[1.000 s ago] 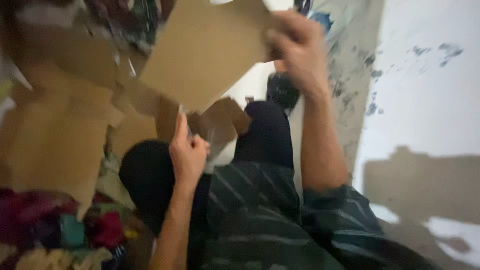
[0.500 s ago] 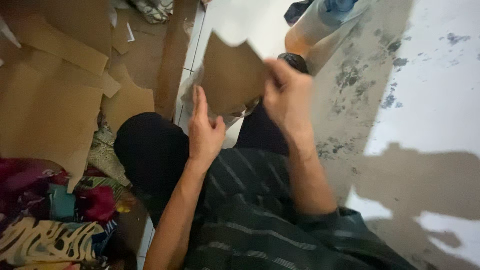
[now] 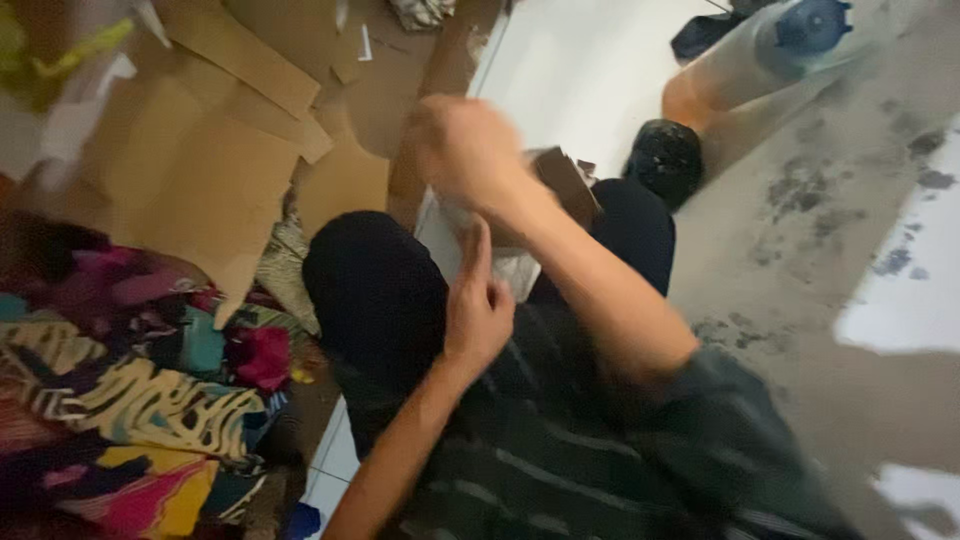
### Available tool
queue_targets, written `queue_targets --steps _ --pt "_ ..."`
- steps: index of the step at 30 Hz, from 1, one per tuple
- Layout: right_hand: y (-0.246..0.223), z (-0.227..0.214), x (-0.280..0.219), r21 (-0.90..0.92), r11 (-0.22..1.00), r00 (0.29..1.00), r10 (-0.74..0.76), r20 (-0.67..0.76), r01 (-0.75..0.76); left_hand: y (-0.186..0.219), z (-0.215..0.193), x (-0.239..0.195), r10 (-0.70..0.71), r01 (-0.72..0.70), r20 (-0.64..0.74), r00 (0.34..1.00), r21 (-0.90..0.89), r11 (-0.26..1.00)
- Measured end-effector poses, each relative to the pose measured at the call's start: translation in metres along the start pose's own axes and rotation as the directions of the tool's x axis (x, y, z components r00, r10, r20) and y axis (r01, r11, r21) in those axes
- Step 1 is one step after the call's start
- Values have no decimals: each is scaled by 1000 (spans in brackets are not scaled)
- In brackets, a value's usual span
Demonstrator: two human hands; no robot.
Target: The person sits on the floor and handles several cardboard pieces, removing them from plastic bags and arranging them on a patterned surface. They repeatedly pick up, inspect, and place the pieces in a specific order.
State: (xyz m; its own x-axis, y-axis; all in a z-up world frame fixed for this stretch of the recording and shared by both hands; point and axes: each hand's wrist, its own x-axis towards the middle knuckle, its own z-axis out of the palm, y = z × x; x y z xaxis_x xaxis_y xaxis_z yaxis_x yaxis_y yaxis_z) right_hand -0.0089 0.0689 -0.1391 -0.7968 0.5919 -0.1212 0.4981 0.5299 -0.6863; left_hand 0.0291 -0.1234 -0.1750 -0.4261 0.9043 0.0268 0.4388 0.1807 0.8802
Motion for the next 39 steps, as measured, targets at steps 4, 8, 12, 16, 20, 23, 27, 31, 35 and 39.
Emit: queue_targets --steps 4,8,12,16,20,23,27,31,35,39 --pt "-7 112 63 -404 888 961 -124 249 219 0 -3 -29 -120 122 40 992 -59 991" --pt "9 194 82 -548 834 990 18 141 63 0 -12 -36 -162 161 -21 987 -53 986" --pt "25 221 88 -411 909 992 104 70 -66 -2 -23 -37 -227 220 -43 973 -118 968" --pt "22 196 98 102 976 966 167 197 -190 -4 -29 -37 -346 343 -8 938 -110 933" --pt "11 132 102 329 831 864 309 398 -449 -5 -28 -44 -112 120 -109 988 72 990" --pt "15 61 81 476 811 940 295 170 -340 -6 -28 -35 -250 246 -27 968 -102 964" --pt "33 -25 40 782 580 961 263 84 -227 1 -26 -28 -203 201 -41 978 -51 978" --pt "48 -83 1 845 526 981 195 -10 -96 15 -32 -10 -294 292 13 956 68 954" --pt "45 -139 -40 670 723 965 20 -260 166 28 -41 22 -320 321 40 947 -17 947" --pt "35 -190 -105 125 985 953 -79 -292 120 23 -36 39 -256 258 34 966 -105 960"
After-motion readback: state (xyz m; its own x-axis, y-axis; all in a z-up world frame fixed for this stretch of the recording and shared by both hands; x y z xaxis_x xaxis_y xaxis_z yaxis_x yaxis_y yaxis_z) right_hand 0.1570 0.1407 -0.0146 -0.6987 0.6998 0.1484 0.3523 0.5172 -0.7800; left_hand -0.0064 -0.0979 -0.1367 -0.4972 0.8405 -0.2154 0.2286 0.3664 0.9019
